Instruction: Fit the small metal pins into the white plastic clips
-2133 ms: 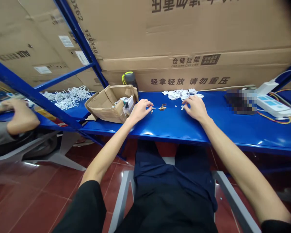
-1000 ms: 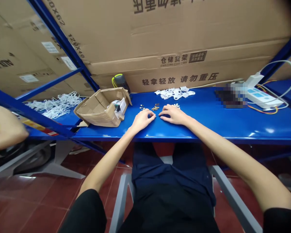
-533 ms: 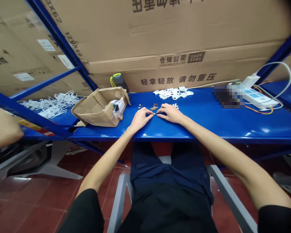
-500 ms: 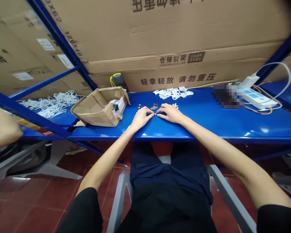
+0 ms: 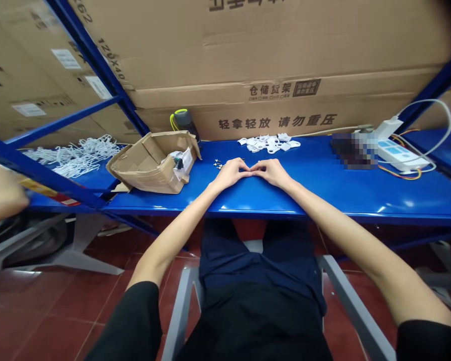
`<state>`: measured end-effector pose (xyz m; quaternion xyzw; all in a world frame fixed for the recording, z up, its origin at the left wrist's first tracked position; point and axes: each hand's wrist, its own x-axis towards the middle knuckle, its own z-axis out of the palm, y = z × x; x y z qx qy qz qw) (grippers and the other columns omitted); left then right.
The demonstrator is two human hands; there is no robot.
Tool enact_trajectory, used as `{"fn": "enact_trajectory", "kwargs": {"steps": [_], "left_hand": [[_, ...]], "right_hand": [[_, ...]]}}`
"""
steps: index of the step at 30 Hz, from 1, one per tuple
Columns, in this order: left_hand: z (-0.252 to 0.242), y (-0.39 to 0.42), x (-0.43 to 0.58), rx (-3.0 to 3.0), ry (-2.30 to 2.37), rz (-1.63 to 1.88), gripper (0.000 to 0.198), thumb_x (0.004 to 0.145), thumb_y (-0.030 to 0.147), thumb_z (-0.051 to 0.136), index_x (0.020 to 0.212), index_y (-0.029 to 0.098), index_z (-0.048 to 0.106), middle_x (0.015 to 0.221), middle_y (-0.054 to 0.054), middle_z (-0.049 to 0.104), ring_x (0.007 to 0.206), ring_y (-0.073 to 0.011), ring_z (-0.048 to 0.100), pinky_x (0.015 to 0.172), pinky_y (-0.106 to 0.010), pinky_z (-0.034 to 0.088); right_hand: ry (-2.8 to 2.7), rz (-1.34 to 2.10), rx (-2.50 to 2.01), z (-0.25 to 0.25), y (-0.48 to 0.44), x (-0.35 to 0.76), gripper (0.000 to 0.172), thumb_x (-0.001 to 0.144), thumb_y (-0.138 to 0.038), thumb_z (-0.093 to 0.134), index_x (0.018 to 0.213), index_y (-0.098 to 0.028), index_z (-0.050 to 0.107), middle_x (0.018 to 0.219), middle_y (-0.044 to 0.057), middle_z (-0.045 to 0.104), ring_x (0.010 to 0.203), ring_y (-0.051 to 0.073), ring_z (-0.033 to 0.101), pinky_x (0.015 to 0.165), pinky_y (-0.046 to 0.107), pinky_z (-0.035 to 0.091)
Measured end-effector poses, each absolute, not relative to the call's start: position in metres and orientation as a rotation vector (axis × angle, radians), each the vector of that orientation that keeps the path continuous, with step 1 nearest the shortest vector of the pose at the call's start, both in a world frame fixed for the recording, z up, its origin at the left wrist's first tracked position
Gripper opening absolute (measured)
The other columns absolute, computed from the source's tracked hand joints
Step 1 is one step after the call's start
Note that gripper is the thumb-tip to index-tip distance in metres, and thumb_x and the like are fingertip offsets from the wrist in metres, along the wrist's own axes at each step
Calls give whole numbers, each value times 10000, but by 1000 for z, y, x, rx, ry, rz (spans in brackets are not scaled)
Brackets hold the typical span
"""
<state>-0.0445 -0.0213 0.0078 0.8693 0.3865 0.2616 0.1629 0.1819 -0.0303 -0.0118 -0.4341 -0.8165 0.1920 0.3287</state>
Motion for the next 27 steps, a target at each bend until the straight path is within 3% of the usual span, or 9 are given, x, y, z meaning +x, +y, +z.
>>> {"fn": "enact_trajectory", "kwargs": {"steps": [5,8,14,21,24,27], "left_hand": [[11,-19,-43,2529,1038,700,199,987,355,719,1024,214,855,1083,-75,753,992,-228,702,936,-346,538],[11,-26,-42,2593,1092,677,216,1003,360,681,1036,225,846,1103,-69,747,1009,-232,705,890,-326,533],[11,-33,-43,2698,1112,640,217,1030,363,636,1048,244,816,1155,-46,744,1054,-225,711,780,-288,506],[10,-29,-47,2713,1074,612,258,1053,404,597,1069,246,800,1175,-58,742,1168,-251,702,879,-301,526],[11,-27,-53,2730,1049,620,236,1045,374,602,1049,247,801,1163,-55,746,1161,-241,704,929,-303,525],[15,-27,-64,2738,1108,623,217,1034,352,617,1033,252,809,1171,-48,748,1093,-222,716,883,-290,525]], "right_hand": [[-2131,481,-1111,-13,-28,189,363,962,-533,699,954,-213,872,942,80,793,789,223,670,775,356,504],[-2210,424,-1053,-12,-26,194,387,987,-551,662,973,-227,872,972,91,772,874,247,666,819,371,495],[-2343,276,-1056,-7,-27,202,326,1020,-482,627,1062,-262,864,1086,107,748,1069,304,637,912,426,491],[-2425,140,-1041,-3,-29,203,273,1015,-404,625,1072,-255,847,1124,114,731,1083,313,621,937,452,480],[-2424,96,-1075,-2,-28,208,261,1002,-352,616,1067,-239,842,1108,116,738,1068,312,627,934,455,474],[-2396,27,-1163,-1,-26,215,248,977,-306,618,1038,-228,846,1081,127,746,1044,322,621,905,459,466]]}}
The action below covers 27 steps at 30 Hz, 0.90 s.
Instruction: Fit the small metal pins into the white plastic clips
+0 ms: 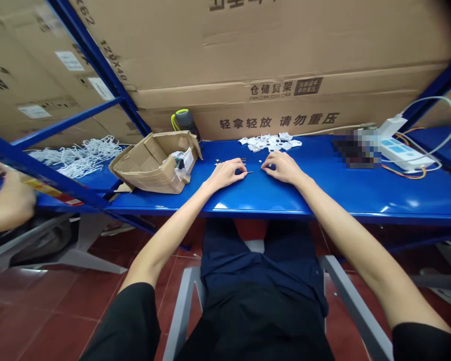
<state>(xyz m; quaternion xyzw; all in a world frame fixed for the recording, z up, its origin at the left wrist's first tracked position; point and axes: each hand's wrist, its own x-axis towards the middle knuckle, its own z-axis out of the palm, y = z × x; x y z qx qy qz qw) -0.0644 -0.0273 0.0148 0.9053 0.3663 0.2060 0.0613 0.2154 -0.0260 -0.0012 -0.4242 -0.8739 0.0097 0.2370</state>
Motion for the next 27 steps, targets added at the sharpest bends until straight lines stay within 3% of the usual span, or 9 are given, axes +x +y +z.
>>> {"fn": "enact_trajectory", "kwargs": {"steps": [3,7,18,22,27], "left_hand": [[19,-28,-76,2751,1262,608,207,1023,358,641,1035,251,818,1168,-50,745,1024,-214,713,785,-283,507],[22,-27,-88,2806,1348,584,226,1019,402,667,1089,253,822,1167,-78,727,1074,-240,689,761,-288,495],[32,-20,-138,2612,1567,724,215,1048,302,606,1106,229,801,1177,-70,747,1106,-235,687,988,-338,515],[25,-21,-137,2660,1525,632,208,1031,364,666,1113,242,814,1230,-74,729,1140,-246,679,955,-322,522],[21,-23,-130,2685,1550,563,169,1023,321,682,1027,242,832,1161,-76,751,1137,-254,670,924,-319,522]], "right_hand": [[-2355,-64,-1244,-1,-25,219,246,970,-271,610,1020,-211,844,1063,148,740,1046,346,611,888,471,459],[-2318,-209,-1281,-1,-27,219,292,962,-180,544,1019,-183,831,1107,174,710,1107,368,591,914,494,451],[-2171,-199,-1273,-7,-25,215,334,974,-174,481,1039,-200,808,1108,168,697,1092,368,587,954,534,476],[-2176,-204,-1240,-9,-25,212,316,973,-180,491,1031,-201,801,1098,165,701,1098,365,592,945,524,485],[-2179,-211,-1244,-8,-26,213,312,981,-197,491,1016,-200,801,1074,158,705,1077,355,605,922,509,488]]}}
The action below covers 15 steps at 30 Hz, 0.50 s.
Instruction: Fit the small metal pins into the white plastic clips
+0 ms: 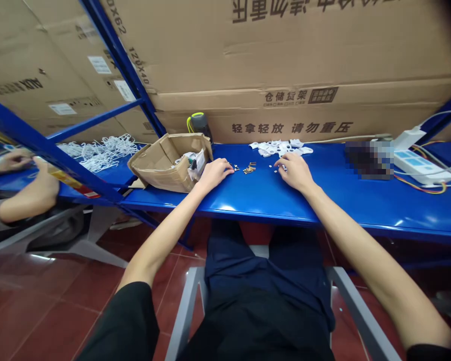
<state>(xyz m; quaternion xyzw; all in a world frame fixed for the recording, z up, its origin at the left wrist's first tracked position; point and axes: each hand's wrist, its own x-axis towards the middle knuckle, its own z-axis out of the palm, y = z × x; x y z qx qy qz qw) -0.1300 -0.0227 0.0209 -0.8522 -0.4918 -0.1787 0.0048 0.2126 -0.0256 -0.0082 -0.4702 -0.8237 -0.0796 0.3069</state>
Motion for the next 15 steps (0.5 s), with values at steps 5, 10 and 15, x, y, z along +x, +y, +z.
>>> {"fn": "enact_trajectory", "kwargs": {"steps": [5,10,15], "left_hand": [[22,-41,-130,-2692,-1543,-821,162,1001,364,723,997,235,822,1141,-70,772,1083,-241,695,925,-334,536],[20,-51,-94,-2845,-1747,-1522,323,970,477,744,1061,175,813,1052,-90,820,894,-214,718,781,-329,582],[11,-35,-27,-3096,-1751,-2122,450,910,514,799,1146,131,778,1064,-129,816,858,-188,722,630,-260,586]], "right_hand": [[-2249,-116,-1181,-3,-32,205,317,1004,-235,493,1051,-192,804,1098,161,718,1072,345,620,932,488,484],[-2313,159,-995,2,-41,188,351,1040,-412,562,1268,-227,755,1118,118,760,1004,300,651,910,438,501],[-2087,302,-952,1,-38,189,394,991,-519,671,1267,-249,748,1083,85,806,882,270,699,859,426,559]]}}
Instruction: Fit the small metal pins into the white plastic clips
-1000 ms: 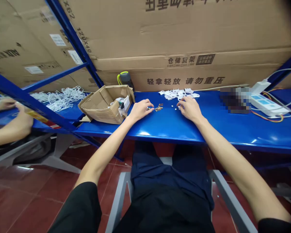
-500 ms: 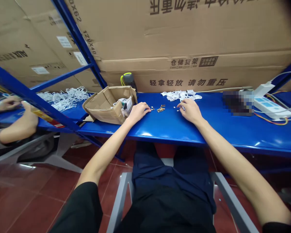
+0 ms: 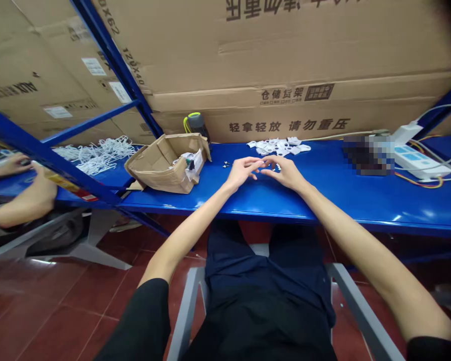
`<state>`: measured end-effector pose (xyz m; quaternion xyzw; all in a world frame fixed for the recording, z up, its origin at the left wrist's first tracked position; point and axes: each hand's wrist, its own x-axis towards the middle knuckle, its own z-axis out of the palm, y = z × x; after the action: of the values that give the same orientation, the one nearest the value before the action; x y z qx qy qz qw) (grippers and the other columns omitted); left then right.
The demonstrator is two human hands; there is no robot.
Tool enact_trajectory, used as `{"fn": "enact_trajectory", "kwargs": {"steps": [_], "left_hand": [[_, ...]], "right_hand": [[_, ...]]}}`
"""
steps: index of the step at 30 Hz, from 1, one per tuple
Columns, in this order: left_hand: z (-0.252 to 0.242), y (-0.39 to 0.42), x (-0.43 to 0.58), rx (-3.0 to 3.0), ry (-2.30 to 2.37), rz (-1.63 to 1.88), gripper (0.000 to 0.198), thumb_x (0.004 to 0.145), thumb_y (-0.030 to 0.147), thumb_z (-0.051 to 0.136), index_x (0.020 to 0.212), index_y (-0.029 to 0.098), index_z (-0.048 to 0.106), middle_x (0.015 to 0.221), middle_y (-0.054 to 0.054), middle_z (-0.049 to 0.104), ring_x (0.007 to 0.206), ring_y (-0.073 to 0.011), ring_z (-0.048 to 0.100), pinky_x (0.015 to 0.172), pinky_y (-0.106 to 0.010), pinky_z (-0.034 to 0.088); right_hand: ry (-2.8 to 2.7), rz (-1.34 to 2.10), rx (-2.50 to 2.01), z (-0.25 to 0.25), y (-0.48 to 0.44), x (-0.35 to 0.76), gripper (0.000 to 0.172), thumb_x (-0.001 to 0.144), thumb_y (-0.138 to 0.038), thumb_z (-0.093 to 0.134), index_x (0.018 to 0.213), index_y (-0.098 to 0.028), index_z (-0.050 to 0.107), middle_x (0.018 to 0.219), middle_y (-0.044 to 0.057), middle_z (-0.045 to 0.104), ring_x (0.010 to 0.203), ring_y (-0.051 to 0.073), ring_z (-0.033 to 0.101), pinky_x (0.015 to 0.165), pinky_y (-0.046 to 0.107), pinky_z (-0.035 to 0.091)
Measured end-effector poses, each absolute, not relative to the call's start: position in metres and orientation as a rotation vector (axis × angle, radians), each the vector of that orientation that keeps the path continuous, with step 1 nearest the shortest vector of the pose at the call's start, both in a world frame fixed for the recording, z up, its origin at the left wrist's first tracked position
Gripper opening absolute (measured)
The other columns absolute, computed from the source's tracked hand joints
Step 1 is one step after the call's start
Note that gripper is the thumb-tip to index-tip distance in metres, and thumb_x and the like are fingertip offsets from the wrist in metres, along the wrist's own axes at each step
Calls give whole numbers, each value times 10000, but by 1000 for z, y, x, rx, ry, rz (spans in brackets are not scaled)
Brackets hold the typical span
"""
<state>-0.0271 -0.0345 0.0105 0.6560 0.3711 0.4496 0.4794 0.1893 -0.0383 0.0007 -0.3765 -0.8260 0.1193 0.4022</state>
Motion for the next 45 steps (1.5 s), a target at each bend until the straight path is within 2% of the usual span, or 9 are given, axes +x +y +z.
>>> {"fn": "enact_trajectory", "kwargs": {"steps": [3,6,11,15,22,28,31,39,45], "left_hand": [[7,-26,1,1569,857,1145,420,928,507,784,1101,124,789,961,-111,812,826,-190,734,603,-249,583],[8,-24,12,1724,897,1226,367,975,485,742,1091,145,815,929,-85,819,812,-203,751,612,-260,585],[12,-27,13,2146,1030,1361,257,1050,391,678,1086,192,837,1067,-75,824,931,-217,763,874,-318,601],[12,-29,12,2329,1067,1396,243,1082,349,632,1104,185,810,1102,-89,779,991,-213,738,929,-318,571],[9,-27,12,2337,1292,1251,220,1101,301,587,1061,184,769,1080,-89,765,1030,-236,711,966,-341,542],[9,-21,-7,2246,1412,1130,158,1067,202,620,1016,165,765,1031,-76,752,950,-211,689,949,-334,527],[9,-27,-35,2344,1391,1058,156,1057,241,655,1012,178,790,1038,-69,744,955,-210,670,957,-343,521],[4,-47,-74,2645,1416,755,186,1040,344,699,1071,220,833,1150,-77,715,1114,-249,654,1118,-420,461],[14,-47,-83,2645,1547,730,234,1018,300,701,1219,227,796,1184,-82,744,1136,-279,649,1021,-396,519]], "right_hand": [[-1934,303,-992,-2,-34,195,352,994,-530,668,1164,-248,792,1022,72,831,862,270,744,849,427,585],[-1820,290,-1035,-4,-32,198,343,988,-524,682,1152,-249,804,964,66,844,852,279,775,847,436,605],[-1797,190,-1041,-7,-29,196,273,1005,-431,675,1173,-257,802,1010,74,849,915,301,801,852,436,616],[-1858,47,-1112,-9,-27,198,279,1024,-378,649,1199,-234,810,1020,83,851,907,291,790,883,425,605],[-2035,-209,-1213,-9,-25,195,324,1075,-322,551,1210,-236,833,1046,101,850,867,272,755,864,411,520],[-2153,-361,-1291,-3,-25,202,353,1077,-275,509,1211,-210,829,1071,122,839,981,295,685,858,431,449],[-2182,-370,-1342,-3,-25,211,366,1061,-271,500,1182,-194,837,1172,139,819,1075,330,643,877,458,431],[-2220,-328,-1501,-5,-29,216,404,1008,-229,490,1238,-200,821,1404,131,731,1236,362,567,937,481,396],[-2122,-305,-1529,-6,-27,217,410,1003,-204,476,1264,-194,793,1364,150,742,1224,371,581,922,487,415]]}}
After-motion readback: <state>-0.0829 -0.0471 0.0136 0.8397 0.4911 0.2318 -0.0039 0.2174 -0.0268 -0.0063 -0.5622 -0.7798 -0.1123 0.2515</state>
